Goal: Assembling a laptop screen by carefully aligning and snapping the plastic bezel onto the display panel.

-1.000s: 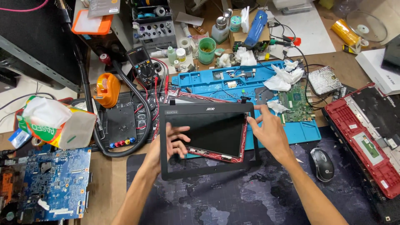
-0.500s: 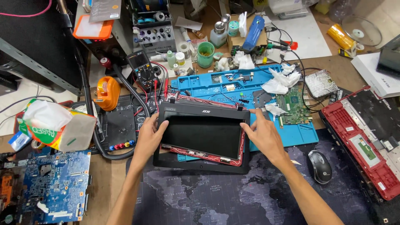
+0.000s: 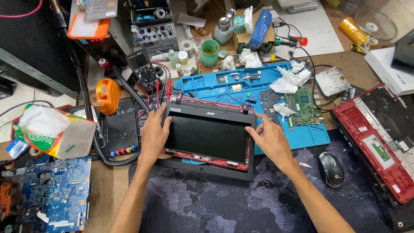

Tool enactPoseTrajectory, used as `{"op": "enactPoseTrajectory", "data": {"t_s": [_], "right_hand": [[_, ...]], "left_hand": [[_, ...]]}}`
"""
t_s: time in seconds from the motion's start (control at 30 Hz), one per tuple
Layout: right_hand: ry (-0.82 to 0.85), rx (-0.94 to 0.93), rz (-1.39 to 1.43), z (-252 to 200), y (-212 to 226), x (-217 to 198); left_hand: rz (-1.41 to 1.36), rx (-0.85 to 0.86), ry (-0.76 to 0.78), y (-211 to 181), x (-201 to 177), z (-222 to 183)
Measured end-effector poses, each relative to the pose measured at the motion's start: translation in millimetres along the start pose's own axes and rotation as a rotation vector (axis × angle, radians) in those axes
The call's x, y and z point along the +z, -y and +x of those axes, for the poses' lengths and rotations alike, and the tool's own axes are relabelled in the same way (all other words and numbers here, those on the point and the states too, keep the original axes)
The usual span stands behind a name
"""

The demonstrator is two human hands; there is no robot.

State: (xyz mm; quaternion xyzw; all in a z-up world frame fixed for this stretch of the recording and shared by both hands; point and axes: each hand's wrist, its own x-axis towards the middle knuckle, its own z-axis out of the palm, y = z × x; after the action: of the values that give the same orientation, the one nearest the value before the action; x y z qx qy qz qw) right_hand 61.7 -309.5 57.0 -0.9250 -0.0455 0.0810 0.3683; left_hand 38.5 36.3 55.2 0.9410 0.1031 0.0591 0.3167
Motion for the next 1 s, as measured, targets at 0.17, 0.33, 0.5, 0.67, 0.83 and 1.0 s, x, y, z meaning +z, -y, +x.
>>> {"op": "enactPoseTrajectory", "data": {"t_s": [0.17, 0.33, 0.5, 0.67, 0.83, 1.0], "right_hand": [[-0.003, 0.000, 0.013, 3, 0, 3], [-0.011, 0.009, 0.013, 7, -1, 8], [-0.033, 0.001, 0.037, 8, 8, 9], [-0.061, -0.009, 0.046, 10, 0, 14], [-0.067, 0.001, 0.066, 11, 2, 12], [-0.115, -0.014, 0.071, 14, -2, 13]], "left_hand": [[0.036, -0.007, -0.019, 13, 8, 9], [0.118, -0.012, -0.051, 19, 16, 18], [0.233, -0.017, -0.079, 20, 24, 24], [0.263, 0.004, -0.117, 11, 26, 21], [0.273, 0.015, -0.136, 13, 29, 22], [0.233, 0.021, -0.143, 20, 34, 28]]}}
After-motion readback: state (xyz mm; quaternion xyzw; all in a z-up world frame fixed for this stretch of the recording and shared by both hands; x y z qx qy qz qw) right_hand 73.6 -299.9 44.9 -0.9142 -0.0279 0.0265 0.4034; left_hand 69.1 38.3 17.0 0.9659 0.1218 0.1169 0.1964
